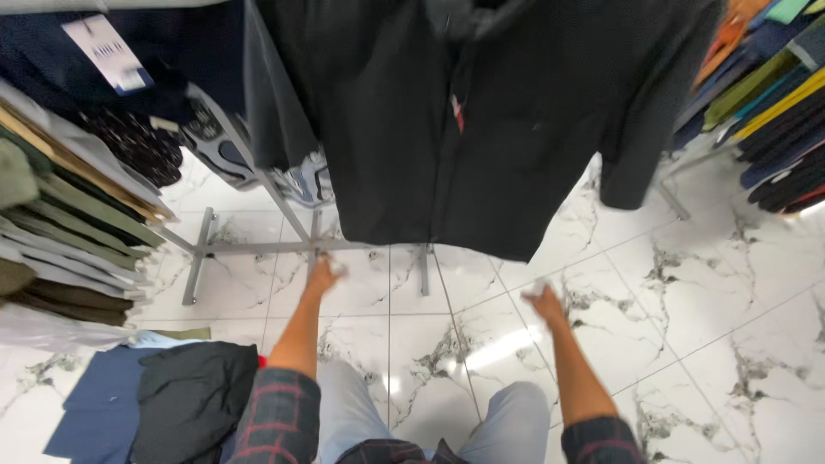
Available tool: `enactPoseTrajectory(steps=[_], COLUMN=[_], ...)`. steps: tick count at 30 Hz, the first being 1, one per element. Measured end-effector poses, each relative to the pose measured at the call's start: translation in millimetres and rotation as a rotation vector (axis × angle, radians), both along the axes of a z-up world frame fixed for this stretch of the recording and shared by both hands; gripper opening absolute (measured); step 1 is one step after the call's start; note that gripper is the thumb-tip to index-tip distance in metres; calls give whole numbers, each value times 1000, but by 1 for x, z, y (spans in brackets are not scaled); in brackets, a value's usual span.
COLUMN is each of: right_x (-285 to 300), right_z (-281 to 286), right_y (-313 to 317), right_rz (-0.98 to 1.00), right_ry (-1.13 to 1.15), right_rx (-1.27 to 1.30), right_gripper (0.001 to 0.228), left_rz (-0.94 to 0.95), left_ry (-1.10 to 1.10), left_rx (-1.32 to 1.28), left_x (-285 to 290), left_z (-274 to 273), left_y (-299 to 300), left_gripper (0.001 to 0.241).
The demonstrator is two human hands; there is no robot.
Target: The person picks up a black shirt from the floor, folds it, and then places it on a plastic hanger before returning it to a clothing rack among other shirts.
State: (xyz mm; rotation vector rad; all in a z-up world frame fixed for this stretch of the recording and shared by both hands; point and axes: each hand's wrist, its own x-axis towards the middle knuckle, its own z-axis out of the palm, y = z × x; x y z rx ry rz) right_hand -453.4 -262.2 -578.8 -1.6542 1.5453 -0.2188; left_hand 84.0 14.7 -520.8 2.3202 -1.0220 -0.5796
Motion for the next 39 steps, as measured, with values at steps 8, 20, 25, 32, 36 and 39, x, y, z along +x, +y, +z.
enactPoseTrajectory(steps=[8, 20, 25, 32, 36, 39], right_x=[14, 68, 100, 131, 135, 145], right_z=[286, 665, 714, 713, 720, 706], right_y=[70, 28, 7, -17, -14, -39], right_rz=[44, 437, 620, 745, 847, 948], right_ry=[-292, -630, -478, -168, -105, -123], right_rx=[-81, -1139, -1247, -1171, -1004, -978], right_gripper=[24, 12, 28, 44, 34, 31], left_rz=[-37, -50, 36, 73, 40, 73], left_ry=[512, 567, 275, -306, -573, -692], left_rx=[394, 295, -368, -1027, -1016, -912], left_x=[-185, -271, -253, -254, -264, -264], left_z=[62, 156, 393, 674, 706, 711], left_y=[187, 87, 17, -58, -84, -104], left_gripper=[38, 45, 28, 11, 23, 20])
